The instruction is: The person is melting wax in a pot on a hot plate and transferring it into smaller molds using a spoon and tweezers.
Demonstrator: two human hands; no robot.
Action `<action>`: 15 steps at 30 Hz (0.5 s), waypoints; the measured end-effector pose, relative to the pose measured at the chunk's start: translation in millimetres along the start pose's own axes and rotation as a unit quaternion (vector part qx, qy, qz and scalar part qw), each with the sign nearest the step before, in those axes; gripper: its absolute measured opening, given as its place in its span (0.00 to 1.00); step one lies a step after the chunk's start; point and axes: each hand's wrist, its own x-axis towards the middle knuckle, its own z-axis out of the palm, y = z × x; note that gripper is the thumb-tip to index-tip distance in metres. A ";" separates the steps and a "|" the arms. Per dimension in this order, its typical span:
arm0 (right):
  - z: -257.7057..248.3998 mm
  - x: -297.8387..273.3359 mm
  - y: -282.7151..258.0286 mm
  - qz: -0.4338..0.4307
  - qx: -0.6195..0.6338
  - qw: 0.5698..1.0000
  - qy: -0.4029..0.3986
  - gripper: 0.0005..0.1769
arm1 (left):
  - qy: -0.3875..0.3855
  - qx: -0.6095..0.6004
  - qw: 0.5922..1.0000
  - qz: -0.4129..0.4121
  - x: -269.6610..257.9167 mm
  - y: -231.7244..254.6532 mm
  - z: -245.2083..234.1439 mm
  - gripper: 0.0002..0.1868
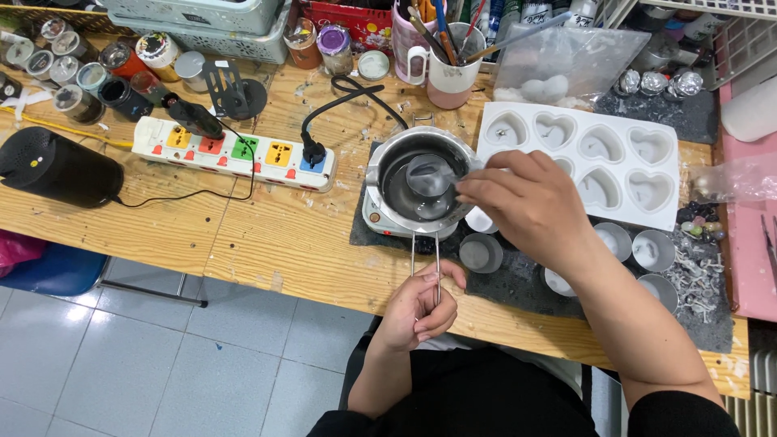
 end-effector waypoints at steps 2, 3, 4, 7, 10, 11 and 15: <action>0.4 -1.8 0.7 0.017 0.009 1.000 0.016 0.11 | -0.001 -0.001 1.000 -0.002 -0.1 0.8 -0.3 0.19; 0.6 -3.0 1.2 0.035 0.017 0.999 0.032 0.11 | -0.001 -0.001 1.000 -0.004 -0.1 0.6 -0.3 0.19; 1.2 -2.0 0.6 0.036 0.018 0.999 0.032 0.11 | 0.000 -0.002 1.000 -0.005 -0.5 0.3 -0.3 0.19; 1.3 0.8 0.3 0.016 -0.006 1.000 0.005 0.09 | -0.001 -0.006 1.000 -0.009 0.9 0.7 -0.2 0.19; 1.8 2.7 -1.6 0.013 -0.001 1.000 -0.013 0.10 | -0.002 0.005 1.000 0.000 -0.5 -0.1 0.2 0.19; 1.9 3.3 -2.2 0.011 0.000 1.000 -0.017 0.10 | -0.002 0.000 1.000 -0.001 -1.0 -1.3 -0.1 0.19; 1.2 8.3 -5.3 0.002 -0.012 0.999 -0.040 0.11 | -0.004 0.005 1.000 0.005 0.8 -0.5 1.7 0.19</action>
